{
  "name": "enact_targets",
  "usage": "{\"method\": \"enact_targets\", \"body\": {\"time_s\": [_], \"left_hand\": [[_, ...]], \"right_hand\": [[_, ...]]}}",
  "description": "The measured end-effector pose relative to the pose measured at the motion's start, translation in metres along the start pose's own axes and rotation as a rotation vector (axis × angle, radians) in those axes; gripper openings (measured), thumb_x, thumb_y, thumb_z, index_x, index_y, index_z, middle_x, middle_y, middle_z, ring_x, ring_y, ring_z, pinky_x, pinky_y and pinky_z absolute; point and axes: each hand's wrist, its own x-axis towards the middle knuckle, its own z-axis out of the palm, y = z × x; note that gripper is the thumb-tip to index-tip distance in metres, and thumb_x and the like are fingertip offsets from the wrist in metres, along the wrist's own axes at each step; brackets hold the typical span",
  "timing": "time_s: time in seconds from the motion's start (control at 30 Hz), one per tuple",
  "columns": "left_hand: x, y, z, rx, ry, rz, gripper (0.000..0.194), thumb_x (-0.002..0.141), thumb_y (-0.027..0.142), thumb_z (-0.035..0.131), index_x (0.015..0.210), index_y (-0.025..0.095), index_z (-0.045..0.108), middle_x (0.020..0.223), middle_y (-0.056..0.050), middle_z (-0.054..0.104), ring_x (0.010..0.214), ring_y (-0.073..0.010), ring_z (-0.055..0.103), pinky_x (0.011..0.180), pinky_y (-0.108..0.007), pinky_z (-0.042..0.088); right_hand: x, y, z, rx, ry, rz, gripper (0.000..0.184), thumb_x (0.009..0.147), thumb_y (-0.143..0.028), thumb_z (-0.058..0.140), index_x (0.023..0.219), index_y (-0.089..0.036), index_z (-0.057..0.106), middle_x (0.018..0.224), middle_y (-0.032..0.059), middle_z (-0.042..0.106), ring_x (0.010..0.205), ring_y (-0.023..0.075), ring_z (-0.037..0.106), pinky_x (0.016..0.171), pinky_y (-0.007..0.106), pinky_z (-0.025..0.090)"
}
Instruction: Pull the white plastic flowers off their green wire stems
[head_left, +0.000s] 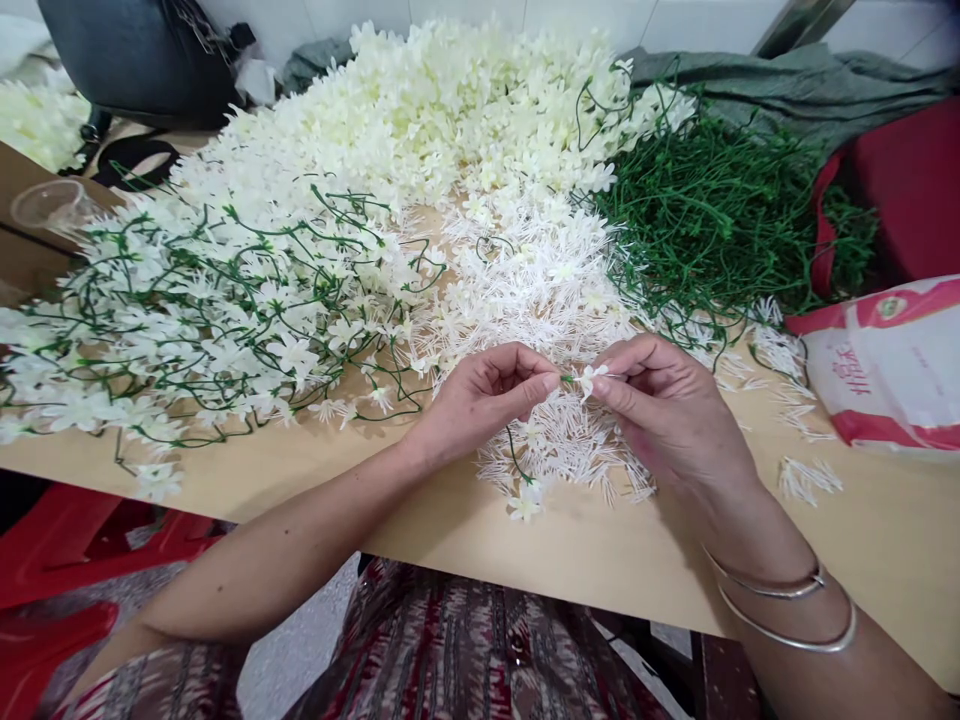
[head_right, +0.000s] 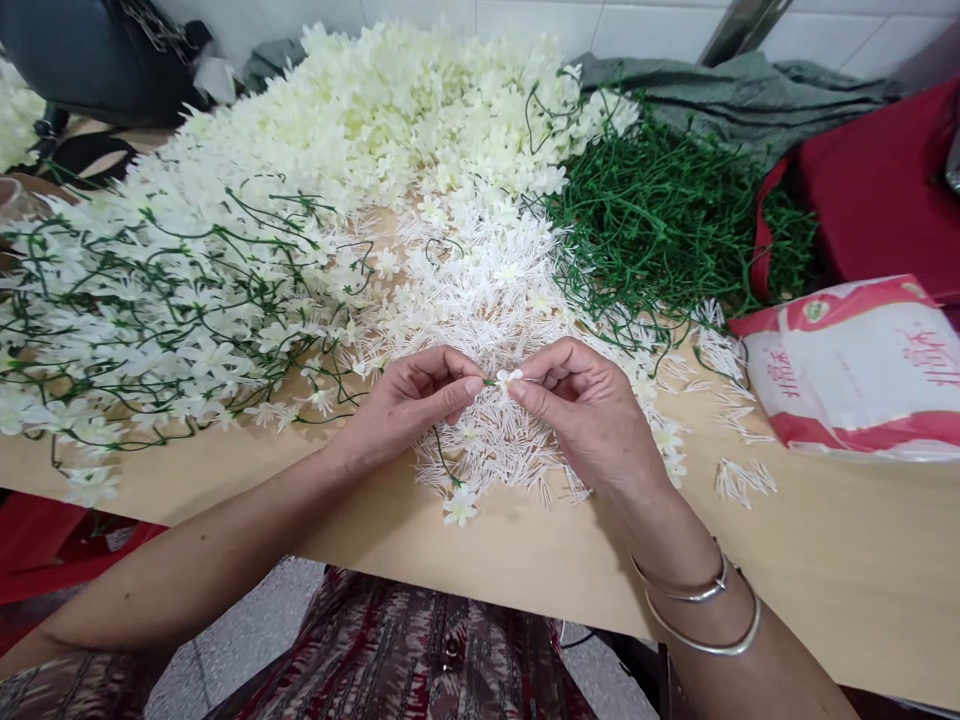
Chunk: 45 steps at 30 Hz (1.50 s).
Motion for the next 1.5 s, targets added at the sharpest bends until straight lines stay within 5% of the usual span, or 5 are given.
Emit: {"method": "enact_targets", "body": {"time_s": [0.77, 1.1, 1.3, 1.5], "left_hand": [[-0.003, -0.013, 0.002, 0.244, 0.072, 0.012, 0.022, 0.095, 0.038, 0.065, 0.086, 0.018, 0.06, 0.065, 0.002, 0.063, 0.058, -0.0073, 0.059, 0.057, -0.021, 0.043], [-0.001, -0.016, 0.005, 0.136, 0.082, 0.022, 0.025, 0.092, 0.04, 0.069, 0.086, 0.018, 0.059, 0.066, 0.002, 0.064, 0.06, -0.0078, 0.06, 0.06, -0.022, 0.046], [-0.001, -0.012, 0.004, 0.092, 0.077, -0.011, 0.028, 0.092, 0.043, 0.07, 0.087, 0.018, 0.059, 0.066, 0.002, 0.065, 0.061, -0.0081, 0.058, 0.061, -0.023, 0.044], [-0.002, -0.008, 0.004, 0.091, 0.06, -0.022, 0.028, 0.091, 0.043, 0.071, 0.087, 0.018, 0.061, 0.067, 0.003, 0.063, 0.061, -0.0085, 0.06, 0.062, -0.023, 0.047]], "right_hand": [[-0.002, 0.01, 0.005, -0.175, -0.013, -0.005, 0.022, 0.075, -0.034, 0.088, 0.071, -0.027, 0.068, 0.065, -0.0019, 0.061, 0.06, 0.014, 0.049, 0.054, 0.03, 0.038], [0.002, 0.007, 0.005, -0.012, -0.011, 0.061, 0.024, 0.069, -0.035, 0.093, 0.078, -0.028, 0.073, 0.069, -0.0031, 0.062, 0.065, 0.0119, 0.053, 0.058, 0.026, 0.043], [0.004, 0.008, -0.004, 0.023, -0.089, 0.112, 0.032, 0.07, -0.04, 0.094, 0.097, -0.032, 0.079, 0.089, -0.0012, 0.07, 0.076, 0.0133, 0.06, 0.072, 0.031, 0.054], [0.004, 0.013, -0.009, -0.05, -0.127, 0.104, 0.018, 0.076, -0.041, 0.089, 0.085, -0.031, 0.078, 0.075, -0.0023, 0.067, 0.071, 0.0137, 0.059, 0.064, 0.029, 0.05]]}}
